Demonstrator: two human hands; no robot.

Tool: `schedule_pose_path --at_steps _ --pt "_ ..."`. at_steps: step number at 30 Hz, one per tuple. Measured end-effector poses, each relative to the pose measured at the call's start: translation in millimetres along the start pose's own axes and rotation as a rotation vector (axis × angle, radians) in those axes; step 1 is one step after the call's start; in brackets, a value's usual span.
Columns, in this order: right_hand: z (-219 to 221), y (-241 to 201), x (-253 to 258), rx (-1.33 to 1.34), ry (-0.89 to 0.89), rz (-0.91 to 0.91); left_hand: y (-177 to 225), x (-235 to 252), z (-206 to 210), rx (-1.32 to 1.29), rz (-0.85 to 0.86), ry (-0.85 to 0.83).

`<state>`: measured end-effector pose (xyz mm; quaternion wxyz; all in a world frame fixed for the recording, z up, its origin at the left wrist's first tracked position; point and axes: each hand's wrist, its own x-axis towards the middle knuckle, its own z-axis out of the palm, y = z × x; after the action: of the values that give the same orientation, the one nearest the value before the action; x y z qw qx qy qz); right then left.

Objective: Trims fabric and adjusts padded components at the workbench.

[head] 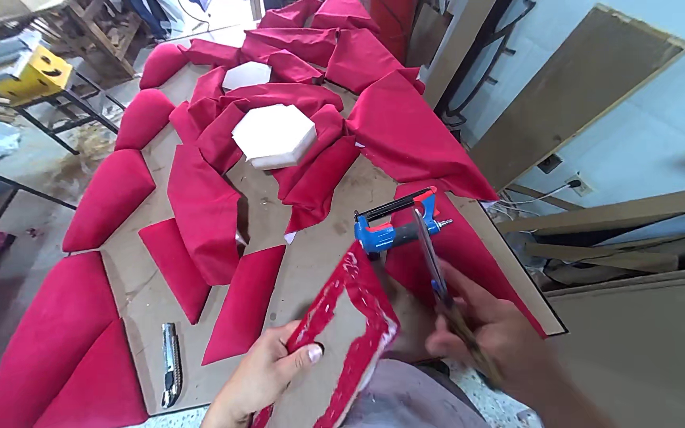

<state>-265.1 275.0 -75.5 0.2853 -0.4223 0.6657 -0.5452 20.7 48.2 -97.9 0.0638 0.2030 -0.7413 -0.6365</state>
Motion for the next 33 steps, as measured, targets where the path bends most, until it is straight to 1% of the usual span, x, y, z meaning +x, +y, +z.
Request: schedule_pose_path --at_steps 1,2,3,4,5,7,12,17,19,21,23,25,26,31,33 --pt "-15.6 -11.8 -6.2 0.143 -0.177 0.128 4.3 -2.3 -2.5 0.061 -0.019 0.082" --pt "-30.0 -19.3 -13.3 0.226 -0.365 0.236 8.1 -6.0 -3.3 0.131 -0.03 0.153" --pt "-40.6 -25.6 -18.9 0.228 -0.543 0.317 11.5 -9.9 -3.0 0.203 -0.034 0.203" --pt "-45.7 -30.0 -22.3 0.183 -0.678 0.355 14.5 -13.0 -2.0 0.265 -0.036 0.235" --pt "-46.0 -31.4 -24.5 0.125 -0.76 0.374 16.9 -15.5 -0.3 0.313 -0.038 0.251" --pt "-40.8 -25.7 -27.1 0.057 -0.825 0.421 20.3 -17.0 2.5 0.36 -0.025 0.258" --pt "-30.6 -12.8 -24.8 0.126 -0.761 0.534 23.9 -17.6 0.5 0.377 -0.016 0.266" --pt "-32.3 -16.5 -25.4 0.138 -0.82 0.577 24.7 -18.8 -2.7 0.365 -0.031 0.293" --pt "-28.9 -14.6 -23.8 0.153 -0.794 0.558 26.9 -18.5 -3.5 0.373 -0.027 0.283" --pt "-18.6 -9.5 -24.7 0.185 -0.725 0.508 29.4 -18.1 -3.8 0.378 -0.016 0.285" --pt "-0.6 -0.8 -30.1 0.266 -0.586 0.434 34.4 -17.8 -4.0 0.383 0.009 0.269" --pt "19.6 7.3 -32.2 0.379 -0.445 0.369 38.5 -15.6 2.9 0.38 0.044 0.203" --pt "27.2 10.4 -30.0 0.407 -0.422 0.343 39.5 -14.7 6.3 0.384 0.053 0.174" --pt "27.1 11.4 -9.1 0.381 -0.478 0.325 35.4 -15.8 3.2 0.414 0.061 0.173" --pt "28.8 12.6 -4.1 0.277 -0.479 0.273 36.4 -17.2 -0.1 0.423 0.077 0.141"
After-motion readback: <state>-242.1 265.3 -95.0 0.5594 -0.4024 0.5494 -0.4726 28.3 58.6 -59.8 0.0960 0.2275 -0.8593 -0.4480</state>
